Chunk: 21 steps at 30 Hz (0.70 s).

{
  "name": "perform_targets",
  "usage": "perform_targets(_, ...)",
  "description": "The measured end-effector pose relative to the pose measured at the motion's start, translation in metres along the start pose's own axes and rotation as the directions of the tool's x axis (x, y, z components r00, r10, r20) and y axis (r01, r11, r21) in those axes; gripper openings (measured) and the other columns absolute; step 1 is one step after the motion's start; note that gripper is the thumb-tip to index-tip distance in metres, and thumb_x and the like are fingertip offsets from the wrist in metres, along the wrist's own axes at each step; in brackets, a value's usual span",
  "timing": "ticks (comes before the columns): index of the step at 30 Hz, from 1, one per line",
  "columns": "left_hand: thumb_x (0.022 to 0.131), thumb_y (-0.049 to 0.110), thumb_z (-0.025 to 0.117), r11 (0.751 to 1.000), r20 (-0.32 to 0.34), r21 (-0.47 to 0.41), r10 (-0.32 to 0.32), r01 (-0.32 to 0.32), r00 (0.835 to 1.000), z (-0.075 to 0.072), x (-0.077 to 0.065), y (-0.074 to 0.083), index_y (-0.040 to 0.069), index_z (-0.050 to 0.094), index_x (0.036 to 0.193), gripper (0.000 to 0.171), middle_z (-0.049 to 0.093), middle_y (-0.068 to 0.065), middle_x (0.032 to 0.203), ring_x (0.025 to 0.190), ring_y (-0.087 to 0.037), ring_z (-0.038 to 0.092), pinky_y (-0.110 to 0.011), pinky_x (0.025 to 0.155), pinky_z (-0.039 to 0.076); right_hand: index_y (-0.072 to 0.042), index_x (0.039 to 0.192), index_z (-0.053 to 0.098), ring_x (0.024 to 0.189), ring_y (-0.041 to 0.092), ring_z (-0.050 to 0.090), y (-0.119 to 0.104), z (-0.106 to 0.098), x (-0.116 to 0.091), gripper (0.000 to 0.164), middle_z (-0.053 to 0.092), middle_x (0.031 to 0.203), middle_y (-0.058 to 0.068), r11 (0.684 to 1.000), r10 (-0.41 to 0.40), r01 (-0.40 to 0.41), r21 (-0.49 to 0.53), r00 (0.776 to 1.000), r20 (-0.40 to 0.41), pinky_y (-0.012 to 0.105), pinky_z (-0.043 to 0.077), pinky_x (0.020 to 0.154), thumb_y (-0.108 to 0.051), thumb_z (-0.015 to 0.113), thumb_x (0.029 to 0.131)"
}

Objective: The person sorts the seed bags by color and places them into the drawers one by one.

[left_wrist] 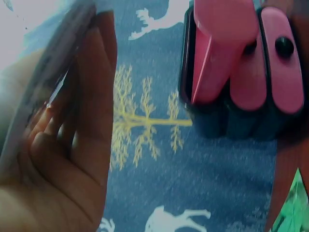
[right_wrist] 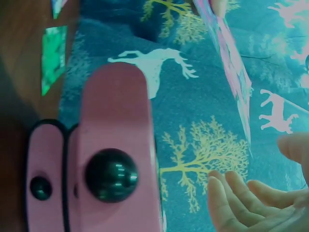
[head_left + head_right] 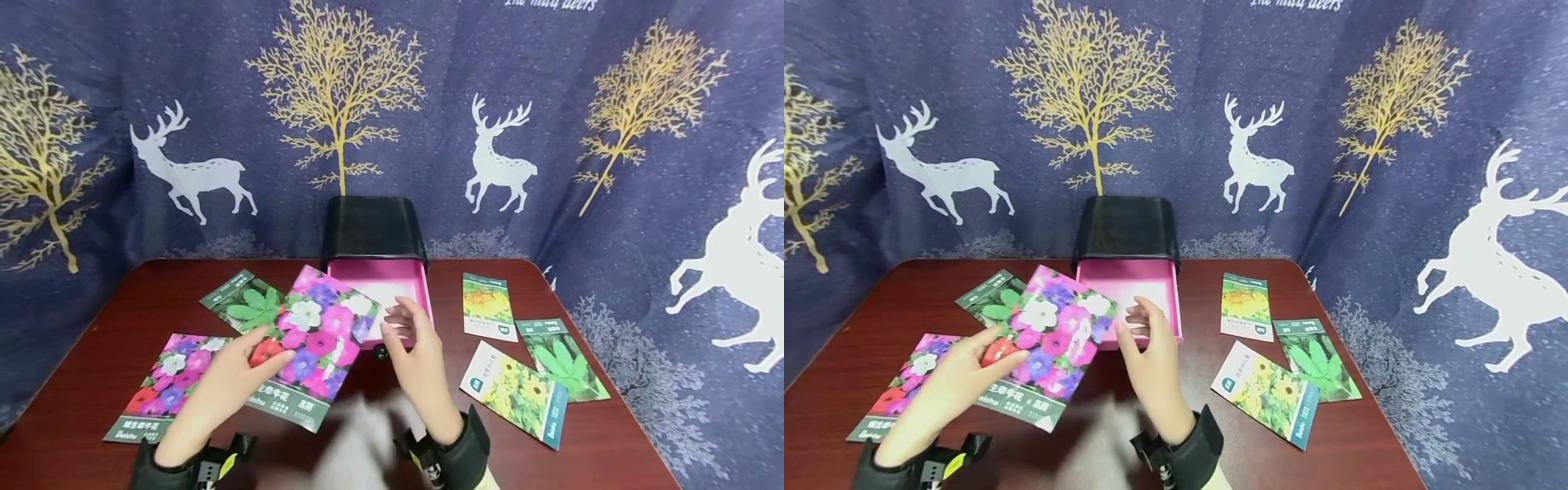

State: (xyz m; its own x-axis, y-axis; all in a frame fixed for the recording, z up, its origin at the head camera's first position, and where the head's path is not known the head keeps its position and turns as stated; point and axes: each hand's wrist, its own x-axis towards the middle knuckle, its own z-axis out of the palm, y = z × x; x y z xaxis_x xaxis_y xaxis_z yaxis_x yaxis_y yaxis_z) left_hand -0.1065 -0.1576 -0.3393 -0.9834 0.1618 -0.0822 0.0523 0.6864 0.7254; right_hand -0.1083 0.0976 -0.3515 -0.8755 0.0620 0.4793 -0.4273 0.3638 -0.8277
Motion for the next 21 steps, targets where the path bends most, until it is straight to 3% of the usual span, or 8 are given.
perform_targets(3,0.086,0.047,0.062,0.998,0.028,0.009,0.055,-0.055,0.998,0.007,0.001,0.005,-0.005,0.040,0.138,0.077,0.060,-0.024,0.112,0.100,-0.033,0.059,-0.043,0.081,0.050,-0.010,0.132,0.046,0.101,0.023,0.062,-0.003,-0.003,0.011,0.049,0.063,0.112,0.011,0.994,0.073,-0.080,0.075,0.993,0.089,0.031,0.051,0.087,-0.010,0.065,0.086)
perform_targets(5,0.085,0.048,0.063,0.996,0.039,0.016,0.086,-0.087,0.996,0.010,0.000,0.006,-0.005,0.044,0.136,0.076,0.055,-0.024,0.128,0.118,-0.037,0.053,-0.049,0.091,0.047,-0.012,0.132,0.047,0.101,0.022,0.062,-0.004,-0.005,0.017,0.051,0.065,0.111,0.009,0.987,0.116,-0.131,0.090,0.981,0.156,0.032,0.049,0.088,-0.011,0.067,0.085)
perform_targets(6,0.084,0.049,0.063,0.996,0.048,0.015,0.091,-0.092,0.995,0.011,0.000,0.007,-0.004,0.045,0.135,0.076,0.056,-0.024,0.127,0.119,-0.036,0.053,-0.047,0.091,0.048,-0.013,0.131,0.048,0.100,0.020,0.063,-0.003,-0.005,0.018,0.050,0.065,0.109,0.009,0.984,0.136,-0.155,0.089,0.972,0.193,0.030,0.049,0.088,-0.012,0.067,0.085)
perform_targets(9,0.082,0.047,0.066,0.992,0.094,-0.045,0.118,-0.115,0.989,0.014,0.002,0.007,0.004,0.054,0.128,0.064,0.065,-0.015,0.100,0.088,-0.024,0.063,-0.036,0.072,0.053,-0.014,0.124,0.056,0.086,0.014,0.062,-0.002,-0.006,0.021,0.042,0.068,0.100,0.007,0.976,0.189,-0.212,0.049,0.940,0.285,0.024,0.048,0.077,-0.016,0.068,0.084)
perform_targets(11,0.082,0.046,0.067,0.989,0.113,-0.084,0.133,-0.124,0.985,0.015,0.003,0.006,0.009,0.060,0.116,0.050,0.058,-0.004,0.076,0.066,-0.012,0.054,-0.027,0.057,0.047,-0.013,0.118,0.060,0.081,0.010,0.059,0.000,-0.006,0.021,0.034,0.069,0.098,0.007,0.975,0.204,-0.221,0.016,0.924,0.324,0.021,0.046,0.072,-0.017,0.068,0.085)
perform_targets(14,0.088,0.041,0.061,0.979,0.104,-0.137,0.166,-0.151,0.981,0.016,0.004,0.004,0.011,0.061,0.108,0.036,0.055,0.000,0.074,0.062,-0.007,0.047,-0.023,0.054,0.040,-0.012,0.110,0.064,0.077,0.008,0.055,0.001,-0.006,0.022,0.026,0.069,0.099,0.008,0.976,0.207,-0.220,-0.001,0.917,0.342,0.020,0.045,0.068,-0.016,0.067,0.085)
perform_targets(18,0.097,0.030,0.050,0.961,0.023,-0.179,0.218,-0.211,0.976,0.014,0.004,-0.001,0.010,0.060,0.114,0.028,0.063,-0.003,0.090,0.072,-0.006,0.053,-0.024,0.061,0.043,-0.015,0.110,0.065,0.081,0.009,0.058,0.000,-0.008,0.024,0.025,0.070,0.100,0.004,0.969,0.234,-0.249,0.002,0.916,0.326,0.023,0.047,0.076,-0.016,0.066,0.085)
perform_targets(21,0.098,0.028,0.048,0.953,0.028,-0.214,0.224,-0.213,0.974,0.011,0.004,-0.004,0.012,0.059,0.113,0.025,0.063,-0.005,0.092,0.071,-0.006,0.053,-0.026,0.060,0.044,-0.019,0.112,0.066,0.090,0.009,0.060,0.000,-0.012,0.028,0.028,0.070,0.101,0.000,0.960,0.269,-0.281,-0.014,0.905,0.330,0.028,0.046,0.085,-0.017,0.067,0.084)
